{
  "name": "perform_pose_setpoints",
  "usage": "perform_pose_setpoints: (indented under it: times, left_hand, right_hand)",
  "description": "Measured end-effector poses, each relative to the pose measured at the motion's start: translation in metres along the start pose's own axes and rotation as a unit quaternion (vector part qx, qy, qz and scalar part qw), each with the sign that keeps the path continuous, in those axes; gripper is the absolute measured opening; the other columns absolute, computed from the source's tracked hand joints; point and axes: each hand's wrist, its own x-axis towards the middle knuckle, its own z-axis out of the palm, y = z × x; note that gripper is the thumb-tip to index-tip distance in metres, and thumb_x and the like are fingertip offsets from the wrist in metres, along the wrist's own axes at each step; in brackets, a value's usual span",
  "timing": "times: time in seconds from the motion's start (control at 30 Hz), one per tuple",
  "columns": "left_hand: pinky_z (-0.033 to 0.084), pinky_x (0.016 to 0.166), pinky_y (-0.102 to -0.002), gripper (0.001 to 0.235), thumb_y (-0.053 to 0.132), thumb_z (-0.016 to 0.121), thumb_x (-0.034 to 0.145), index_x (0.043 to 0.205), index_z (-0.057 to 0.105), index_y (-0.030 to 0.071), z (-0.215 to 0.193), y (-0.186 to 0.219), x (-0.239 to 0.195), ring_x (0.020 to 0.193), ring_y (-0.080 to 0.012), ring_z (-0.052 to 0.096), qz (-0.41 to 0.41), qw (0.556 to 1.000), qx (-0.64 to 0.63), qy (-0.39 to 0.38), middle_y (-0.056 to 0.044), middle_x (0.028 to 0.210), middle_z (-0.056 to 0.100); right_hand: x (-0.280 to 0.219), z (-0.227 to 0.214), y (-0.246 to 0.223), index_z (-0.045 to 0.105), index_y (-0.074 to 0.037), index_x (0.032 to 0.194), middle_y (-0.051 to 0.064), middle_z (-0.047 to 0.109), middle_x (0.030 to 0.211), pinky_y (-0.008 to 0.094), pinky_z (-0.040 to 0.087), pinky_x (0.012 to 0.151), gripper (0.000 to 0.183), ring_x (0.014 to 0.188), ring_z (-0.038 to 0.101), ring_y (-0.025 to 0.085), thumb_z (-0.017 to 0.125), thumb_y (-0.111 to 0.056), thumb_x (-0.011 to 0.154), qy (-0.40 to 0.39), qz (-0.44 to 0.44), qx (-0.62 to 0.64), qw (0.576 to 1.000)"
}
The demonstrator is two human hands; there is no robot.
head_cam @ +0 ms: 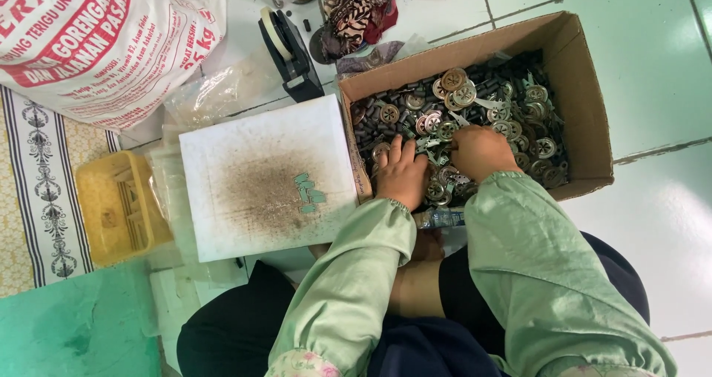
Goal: Picking small metal decorative items from a cardboard box and placing them into small plastic bags for packaging.
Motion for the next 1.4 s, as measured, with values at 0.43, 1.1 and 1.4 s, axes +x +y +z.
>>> perform_pose_setpoints:
  times: [0.43, 1.1, 1.4]
  left_hand:
    - [0.051, 0.095, -0.048, 0.034, 0.026, 0.064, 0.1, 0.133, 0.057, 0.022, 0.016, -0.006, 0.011, 0.127, -0.0266, 0.057, 0.013, 0.987, -0.071, 0.145, -0.002, 0.119, 0.059]
    - [0.055, 0.068, -0.042, 0.018, 0.023, 0.058, 0.098, 0.09, 0.069, 0.012, -0.009, -0.004, 0.0, 0.078, -0.0304, 0.067, 0.078, 0.969, -0.086, 0.22, -0.007, 0.08, 0.058]
    - [0.056, 0.067, -0.04, 0.021, 0.02, 0.058, 0.099, 0.086, 0.068, 0.007, -0.052, 0.019, -0.054, 0.075, -0.0295, 0.065, 0.11, 0.968, -0.091, 0.208, -0.008, 0.08, 0.056]
  right_hand:
    - [-0.001, -0.026, -0.005, 0.079, -0.008, 0.11, 0.016, 0.077, 0.097, 0.049, 0.059, 0.078, 0.028, 0.096, 0.072, 0.036, 0.066, -0.023, 0.091, -0.109, 0.059, 0.264, 0.957]
    - [-0.008, -0.02, -0.006, 0.08, -0.007, 0.104, 0.015, 0.073, 0.085, 0.048, 0.064, 0.074, 0.025, 0.084, 0.073, 0.034, 0.067, -0.025, 0.093, -0.022, -0.012, -0.019, 1.0]
    - [-0.035, -0.017, -0.005, 0.079, -0.011, 0.108, 0.015, 0.076, 0.095, 0.052, 0.06, 0.082, 0.027, 0.097, 0.072, 0.037, 0.072, -0.026, 0.086, -0.006, 0.054, 0.209, 0.976]
